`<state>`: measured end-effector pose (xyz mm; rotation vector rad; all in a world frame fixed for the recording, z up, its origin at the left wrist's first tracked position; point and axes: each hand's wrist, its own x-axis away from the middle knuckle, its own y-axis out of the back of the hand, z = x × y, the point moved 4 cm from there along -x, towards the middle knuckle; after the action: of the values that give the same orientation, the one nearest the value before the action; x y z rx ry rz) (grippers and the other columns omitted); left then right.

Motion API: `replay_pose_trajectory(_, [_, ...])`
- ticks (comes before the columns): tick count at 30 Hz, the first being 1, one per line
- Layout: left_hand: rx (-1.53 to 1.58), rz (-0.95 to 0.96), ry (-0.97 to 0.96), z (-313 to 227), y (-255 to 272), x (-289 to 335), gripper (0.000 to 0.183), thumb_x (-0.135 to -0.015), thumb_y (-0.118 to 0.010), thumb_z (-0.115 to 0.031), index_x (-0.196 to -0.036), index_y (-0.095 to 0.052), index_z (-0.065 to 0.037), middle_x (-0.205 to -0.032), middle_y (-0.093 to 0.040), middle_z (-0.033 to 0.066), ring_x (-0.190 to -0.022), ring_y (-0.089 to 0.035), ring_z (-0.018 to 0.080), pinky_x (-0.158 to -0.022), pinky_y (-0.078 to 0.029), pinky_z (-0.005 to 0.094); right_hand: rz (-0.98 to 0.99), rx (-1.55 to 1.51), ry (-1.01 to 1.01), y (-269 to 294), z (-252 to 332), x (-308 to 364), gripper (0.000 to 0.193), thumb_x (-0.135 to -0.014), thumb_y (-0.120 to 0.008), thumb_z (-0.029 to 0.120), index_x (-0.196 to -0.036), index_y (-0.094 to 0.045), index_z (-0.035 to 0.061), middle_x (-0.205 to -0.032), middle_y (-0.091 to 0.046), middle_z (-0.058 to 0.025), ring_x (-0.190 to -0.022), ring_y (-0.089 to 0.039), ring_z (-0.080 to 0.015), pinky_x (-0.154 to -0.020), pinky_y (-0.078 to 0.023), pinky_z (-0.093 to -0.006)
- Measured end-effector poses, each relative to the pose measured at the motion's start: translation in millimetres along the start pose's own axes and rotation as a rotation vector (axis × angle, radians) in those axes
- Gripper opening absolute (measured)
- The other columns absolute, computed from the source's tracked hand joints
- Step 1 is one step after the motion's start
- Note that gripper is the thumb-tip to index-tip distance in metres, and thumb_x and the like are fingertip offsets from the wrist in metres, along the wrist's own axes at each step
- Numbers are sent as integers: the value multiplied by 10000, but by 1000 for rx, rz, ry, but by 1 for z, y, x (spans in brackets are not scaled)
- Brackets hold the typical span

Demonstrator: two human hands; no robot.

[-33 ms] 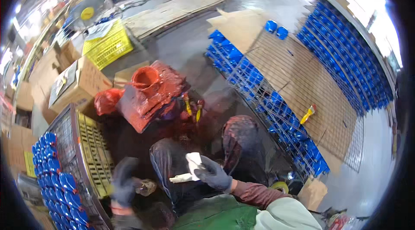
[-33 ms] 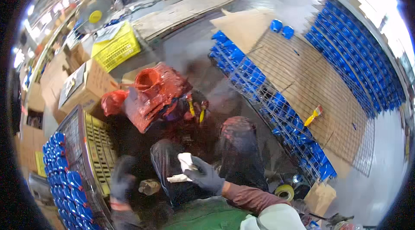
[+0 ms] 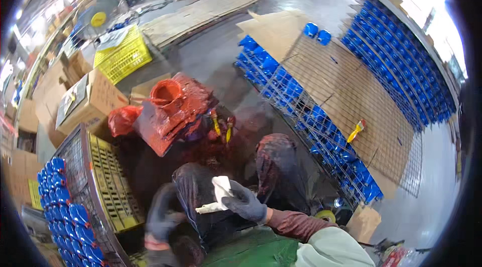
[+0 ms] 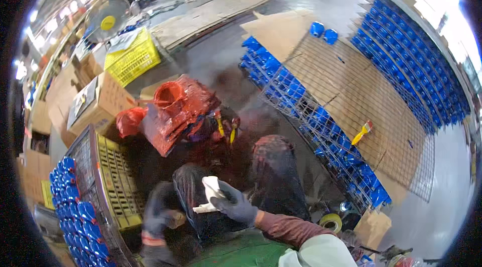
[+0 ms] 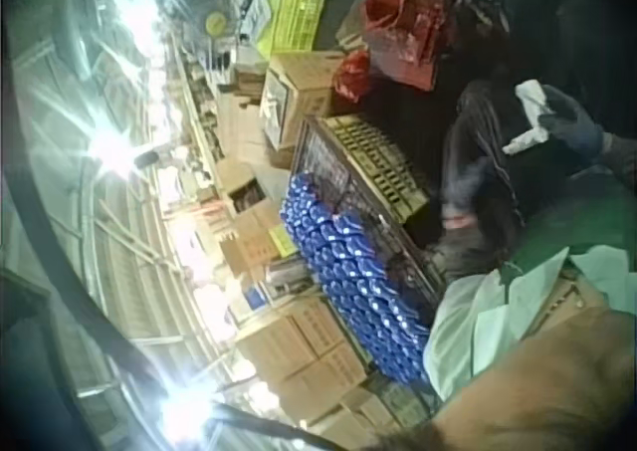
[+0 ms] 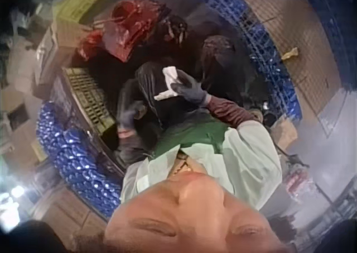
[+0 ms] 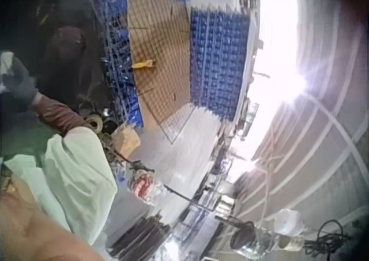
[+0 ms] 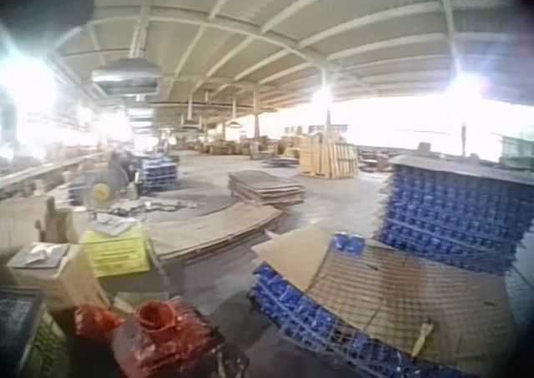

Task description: The person paints the rims of blue metal industrial components with red paint using a brush.

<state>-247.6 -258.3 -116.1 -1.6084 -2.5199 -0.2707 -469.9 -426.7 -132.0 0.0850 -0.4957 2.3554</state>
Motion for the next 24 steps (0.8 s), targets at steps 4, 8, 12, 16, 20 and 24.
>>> replay_pose_trajectory(4, [209,157,-15,59,-146,-33,743,-777,-742,-15,-1437,-401,-8,-1431,-461,133,-1294,-460,248,-1087,-361,371,95,-234,236,0,49,-2,506,-941,-589,30,-1423,-438,7,-1313,-549,-91,-1180,-524,-167,-997,-422,-325])
replay_pose_trajectory(8, [-266,-284,-310,41,-111,-40,363,-852,-629,-27,-1214,-599,-40,-1123,-639,122,-1020,-590,177,-903,-473,360,69,401,590,74,107,9,263,-862,-628,12,-1121,-667,-8,-1299,-573,-188,-1217,-543,-296,-1008,-432,-391])
replay_pose_trajectory(12, [162,-577,-217,11,-12,-29,191,-898,-554,-123,-1041,-594,-4,-728,-565,34,-620,-518,125,-577,-412,264,-546,1106,580,220,136,51,271,-732,-676,23,-1002,-695,39,-1061,-683,-137,-998,-646,-330,-900,-506,-397])
replay_pose_trajectory(16, [-451,-511,-222,16,54,-14,162,-869,-518,-87,-948,-641,-18,-734,-600,26,-657,-558,127,-603,-428,252,-987,1683,184,375,144,93,387,-815,-599,104,-1193,-642,173,-1033,-642,-119,-943,-624,-311,-858,-489,-433])
replay_pose_trajectory(20, [-270,-600,292,114,83,11,190,-833,-584,-153,-944,-656,-18,-823,-668,78,-726,-623,213,-645,-472,330,-902,2071,-266,467,137,118,427,-822,-580,115,-1236,-624,210,-1084,-627,-101,-971,-608,-315,-883,-476,-425])
replay_pose_trajectory(24, [-1137,-172,299,199,81,33,334,-881,-596,-389,-932,-674,-69,-856,-680,219,-872,-649,423,-730,-507,510,-592,2214,-370,499,121,99,408,-858,-546,132,-1249,-618,228,-1118,-622,-100,-1021,-598,-297,-895,-461,-452])
